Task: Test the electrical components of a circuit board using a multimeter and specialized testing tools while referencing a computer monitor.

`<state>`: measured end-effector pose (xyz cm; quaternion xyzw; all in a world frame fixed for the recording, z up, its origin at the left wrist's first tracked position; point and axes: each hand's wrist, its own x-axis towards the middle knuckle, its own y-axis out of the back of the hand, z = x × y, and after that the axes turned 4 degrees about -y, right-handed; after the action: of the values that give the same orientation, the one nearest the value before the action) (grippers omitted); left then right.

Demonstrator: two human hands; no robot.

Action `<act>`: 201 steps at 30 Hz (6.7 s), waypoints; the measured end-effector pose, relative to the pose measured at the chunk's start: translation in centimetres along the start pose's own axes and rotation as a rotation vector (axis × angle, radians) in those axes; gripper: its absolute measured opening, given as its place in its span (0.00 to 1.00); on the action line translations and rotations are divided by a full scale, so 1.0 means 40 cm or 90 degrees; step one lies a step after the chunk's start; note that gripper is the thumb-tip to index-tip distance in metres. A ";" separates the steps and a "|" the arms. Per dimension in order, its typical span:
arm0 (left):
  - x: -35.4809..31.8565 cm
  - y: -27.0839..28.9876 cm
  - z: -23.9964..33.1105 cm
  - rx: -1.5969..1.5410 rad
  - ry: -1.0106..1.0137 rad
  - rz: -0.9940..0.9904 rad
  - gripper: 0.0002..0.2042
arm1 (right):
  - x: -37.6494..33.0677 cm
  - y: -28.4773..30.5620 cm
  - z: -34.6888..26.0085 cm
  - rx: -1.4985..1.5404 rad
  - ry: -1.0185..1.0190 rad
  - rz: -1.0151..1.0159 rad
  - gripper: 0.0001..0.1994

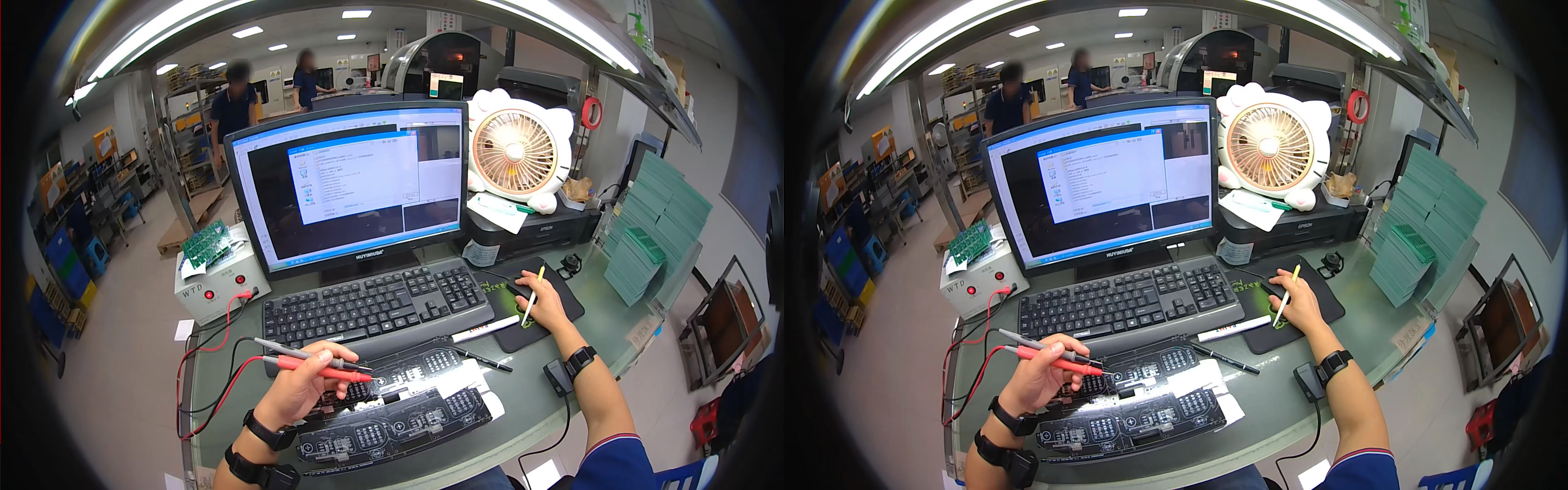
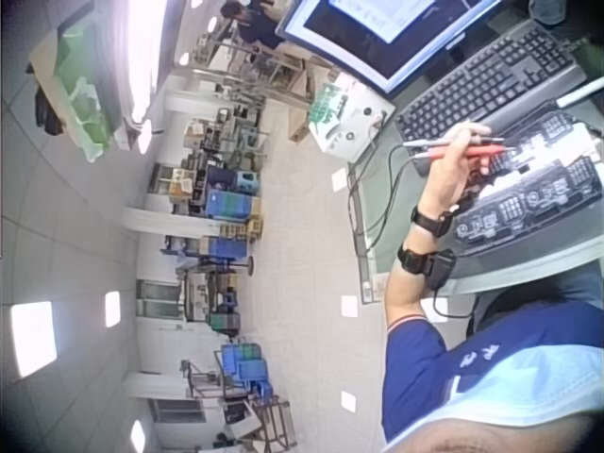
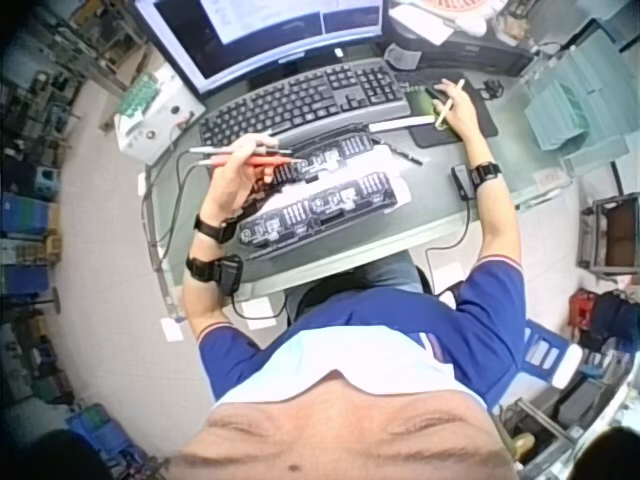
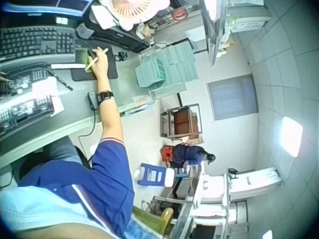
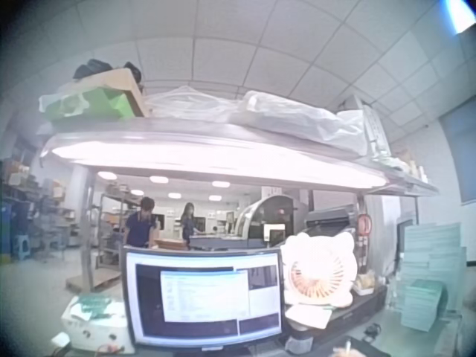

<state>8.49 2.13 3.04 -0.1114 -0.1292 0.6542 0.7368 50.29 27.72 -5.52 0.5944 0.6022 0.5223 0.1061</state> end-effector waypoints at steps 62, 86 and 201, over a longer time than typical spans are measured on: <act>-0.001 -0.005 -0.023 -0.015 -0.061 0.073 0.17 | 0.444 0.088 0.136 0.210 -0.216 0.250 0.32; -0.010 -0.001 -0.026 0.020 -0.051 0.072 0.17 | 0.473 0.044 0.157 0.372 -0.154 0.172 0.29; -0.005 0.003 -0.007 0.020 -0.002 -0.024 0.20 | 0.235 -0.173 -0.456 0.108 0.308 -0.317 0.07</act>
<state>8.47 1.95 2.72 -0.0961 -0.1222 0.6426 0.7503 29.89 28.05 1.79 0.2955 0.7774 0.5542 0.0346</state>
